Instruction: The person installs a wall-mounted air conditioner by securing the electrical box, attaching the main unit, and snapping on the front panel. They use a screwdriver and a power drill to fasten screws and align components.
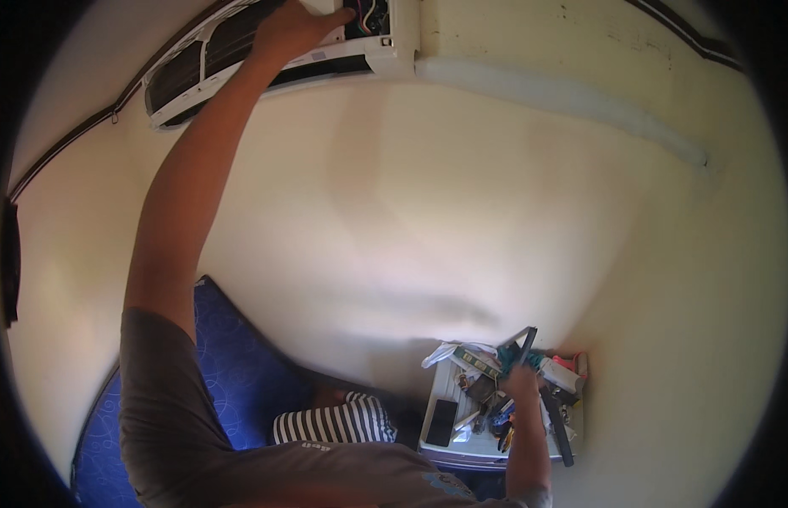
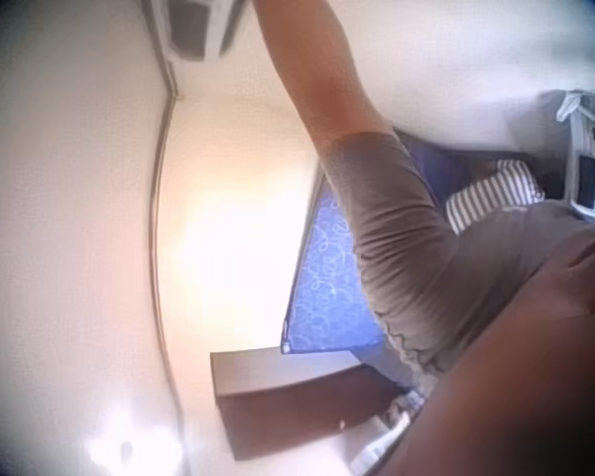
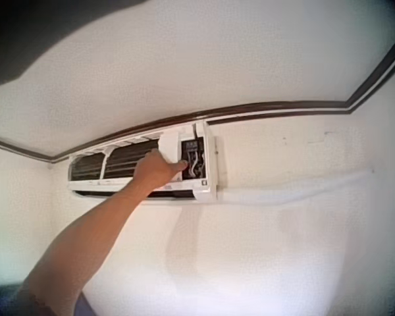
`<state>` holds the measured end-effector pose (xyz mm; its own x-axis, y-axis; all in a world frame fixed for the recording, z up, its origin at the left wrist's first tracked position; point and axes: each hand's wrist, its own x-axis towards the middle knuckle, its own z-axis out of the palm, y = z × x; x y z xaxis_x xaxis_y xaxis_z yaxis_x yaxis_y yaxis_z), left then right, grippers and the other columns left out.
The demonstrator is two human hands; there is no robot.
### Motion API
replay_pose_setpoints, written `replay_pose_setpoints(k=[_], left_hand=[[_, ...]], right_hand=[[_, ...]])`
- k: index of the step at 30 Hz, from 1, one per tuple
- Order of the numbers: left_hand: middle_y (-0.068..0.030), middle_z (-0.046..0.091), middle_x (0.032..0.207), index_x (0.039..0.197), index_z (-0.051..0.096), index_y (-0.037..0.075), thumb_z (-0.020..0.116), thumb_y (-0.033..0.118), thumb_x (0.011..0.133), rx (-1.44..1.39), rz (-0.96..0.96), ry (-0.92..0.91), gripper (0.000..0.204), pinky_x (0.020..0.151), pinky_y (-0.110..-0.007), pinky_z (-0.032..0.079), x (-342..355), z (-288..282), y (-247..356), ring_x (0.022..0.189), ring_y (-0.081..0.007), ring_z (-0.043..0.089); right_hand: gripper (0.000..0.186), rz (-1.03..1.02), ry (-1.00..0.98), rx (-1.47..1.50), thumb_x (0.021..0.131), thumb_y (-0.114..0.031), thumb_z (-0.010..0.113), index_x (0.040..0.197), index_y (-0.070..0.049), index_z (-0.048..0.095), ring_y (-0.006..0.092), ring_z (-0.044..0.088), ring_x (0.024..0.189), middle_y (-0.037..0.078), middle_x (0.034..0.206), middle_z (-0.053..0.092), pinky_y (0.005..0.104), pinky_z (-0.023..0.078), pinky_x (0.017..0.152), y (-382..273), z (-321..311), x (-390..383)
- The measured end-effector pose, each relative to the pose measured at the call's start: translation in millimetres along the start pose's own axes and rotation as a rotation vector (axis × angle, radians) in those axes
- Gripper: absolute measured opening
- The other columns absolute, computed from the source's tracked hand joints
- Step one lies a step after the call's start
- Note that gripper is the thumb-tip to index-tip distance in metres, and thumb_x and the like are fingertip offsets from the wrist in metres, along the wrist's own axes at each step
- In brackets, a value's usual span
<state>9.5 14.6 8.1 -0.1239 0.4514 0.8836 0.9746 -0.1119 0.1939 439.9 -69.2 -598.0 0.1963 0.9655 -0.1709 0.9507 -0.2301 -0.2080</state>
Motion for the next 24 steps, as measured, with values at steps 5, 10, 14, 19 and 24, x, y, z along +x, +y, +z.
replay_pose_setpoints(k=[5,10,14,19,24], left_hand=[[-0.0357,0.074,0.107,0.108,0.072,-0.016,0.080,0.066,0.079,-0.048,0.043,-0.070,0.087,0.089,-0.048,0.060,2.2,-5.1,-1.2,0.106,-0.0456,0.074],[-0.0348,0.075,0.103,0.102,0.076,-0.013,0.081,0.067,0.078,-0.035,0.047,-0.132,0.083,0.087,-0.047,0.060,6.9,-12.5,-2.0,0.105,-0.0443,0.074],[-0.0163,0.080,0.099,0.107,0.082,0.003,0.077,0.065,0.079,-0.051,0.165,-0.041,0.069,0.083,-0.039,0.059,6.4,-1.8,-9.1,0.093,-0.0310,0.078],[-0.0170,0.080,0.091,0.096,0.083,0.003,0.080,0.071,0.065,-0.109,0.124,-0.006,0.074,0.078,-0.038,0.061,14.8,7.0,-15.4,0.087,-0.0310,0.079],[-0.0170,0.080,0.089,0.092,0.083,0.003,0.080,0.072,0.065,-0.110,0.135,0.006,0.074,0.074,-0.037,0.062,14.4,6.2,-15.9,0.085,-0.0309,0.079]], right_hand=[[0.025,-1.051,0.997,0.430,0.098,-0.015,0.067,0.120,-0.002,0.070,0.0406,0.069,0.110,0.021,0.119,0.072,0.0476,0.057,0.097,-201.5,-208.2,17.3],[0.044,-1.205,1.362,-0.271,0.100,-0.010,0.054,0.140,0.006,0.059,0.0324,0.048,0.147,0.019,0.153,0.054,0.0419,0.039,0.124,-379.3,-350.5,-0.9],[0.056,-0.941,1.550,-0.511,0.103,-0.016,0.048,0.156,0.004,0.046,0.0313,0.033,0.157,0.019,0.168,0.037,0.0454,0.030,0.128,-421.9,-380.5,21.3],[0.063,-0.772,1.528,-0.547,0.104,-0.019,0.047,0.163,0.000,0.037,0.0301,0.020,0.163,0.016,0.177,0.019,0.0513,0.020,0.131,-439.4,-366.4,45.5],[0.055,-0.783,1.548,-0.505,0.104,-0.020,0.048,0.156,0.000,0.047,0.0309,0.029,0.159,0.015,0.173,0.029,0.0517,0.026,0.129,-439.3,-366.2,26.6]])
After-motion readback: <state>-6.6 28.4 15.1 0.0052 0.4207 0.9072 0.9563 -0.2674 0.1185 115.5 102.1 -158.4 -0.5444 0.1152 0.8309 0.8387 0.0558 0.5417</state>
